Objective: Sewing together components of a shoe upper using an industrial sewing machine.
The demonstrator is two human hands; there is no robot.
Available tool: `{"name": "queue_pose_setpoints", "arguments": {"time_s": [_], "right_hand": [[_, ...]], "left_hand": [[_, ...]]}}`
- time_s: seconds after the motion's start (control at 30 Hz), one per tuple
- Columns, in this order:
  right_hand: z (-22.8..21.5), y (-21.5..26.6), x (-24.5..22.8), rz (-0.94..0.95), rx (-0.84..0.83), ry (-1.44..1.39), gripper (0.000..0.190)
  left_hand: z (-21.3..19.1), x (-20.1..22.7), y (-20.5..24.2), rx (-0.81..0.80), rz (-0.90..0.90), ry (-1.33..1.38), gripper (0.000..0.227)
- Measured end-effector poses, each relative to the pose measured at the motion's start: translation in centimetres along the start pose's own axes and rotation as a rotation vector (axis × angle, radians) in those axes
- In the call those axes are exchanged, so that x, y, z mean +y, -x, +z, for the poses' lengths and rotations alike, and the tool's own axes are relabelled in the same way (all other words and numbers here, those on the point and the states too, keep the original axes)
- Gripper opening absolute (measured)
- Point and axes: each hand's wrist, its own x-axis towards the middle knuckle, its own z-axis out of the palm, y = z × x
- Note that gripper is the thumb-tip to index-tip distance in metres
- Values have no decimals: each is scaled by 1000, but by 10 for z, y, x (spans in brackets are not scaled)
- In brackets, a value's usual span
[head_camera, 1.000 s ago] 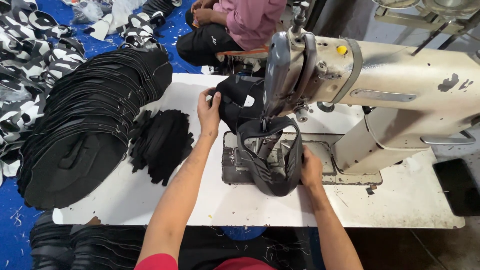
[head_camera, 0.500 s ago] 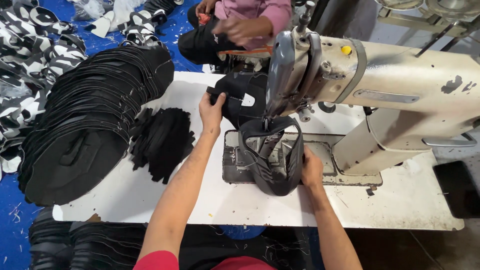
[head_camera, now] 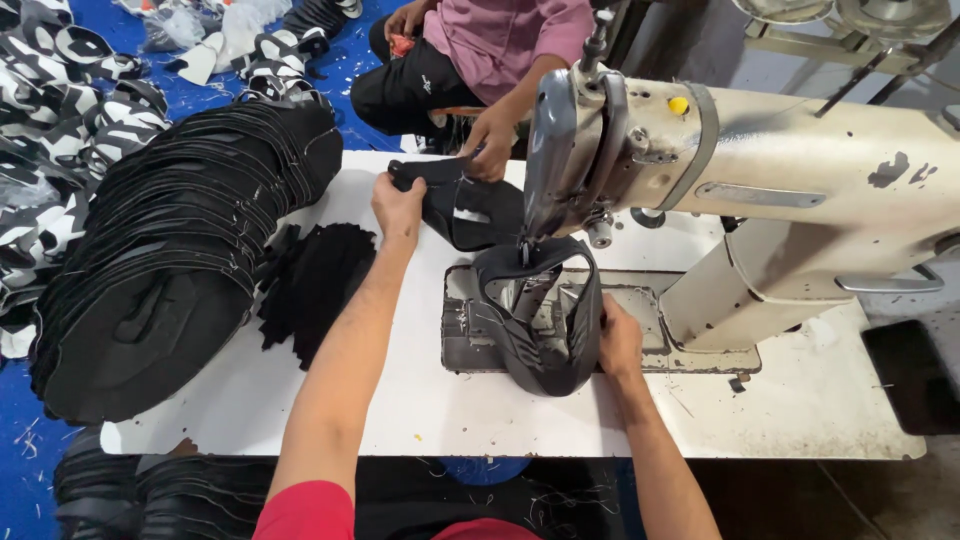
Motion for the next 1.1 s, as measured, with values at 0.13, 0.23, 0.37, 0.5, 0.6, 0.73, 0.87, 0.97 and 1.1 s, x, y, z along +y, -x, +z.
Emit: {"name": "queue_pose_setpoints", "arguments": {"time_s": [0.13,0.23,0.37,0.5,0.6,0.73,0.87,0.97,1.1], "right_hand": [[3,-4,5,8,2,8,25],[6,-3,13,16,-2,19,25],[6,-6,10,10,-7,20,26],[8,-6,15,18,-8,47,24],[3,-3,4,9,-10,31,25],[2,-3,3,-18,-5,6,27],[2,-1,4,-4,0,-10,28],[3,-2,4,7,3,-6,26],[4,-2,7,3,5,-17,24]], "left_hand": [[5,-9,-4,31,-81,-9,38],[8,-21,-4,47,-150,9,38],[6,-25,-5,53,-151,-2,38],[-4,-1,2,9,-113,49,38],[-7,10,7,-21,-88,93,38],[-14,24,13,-38,-81,115,37],[-18,28,17,-51,-87,171,35],[-18,26,17,-56,-78,200,33],[-11,14,11,-88,-81,292,29]]}}
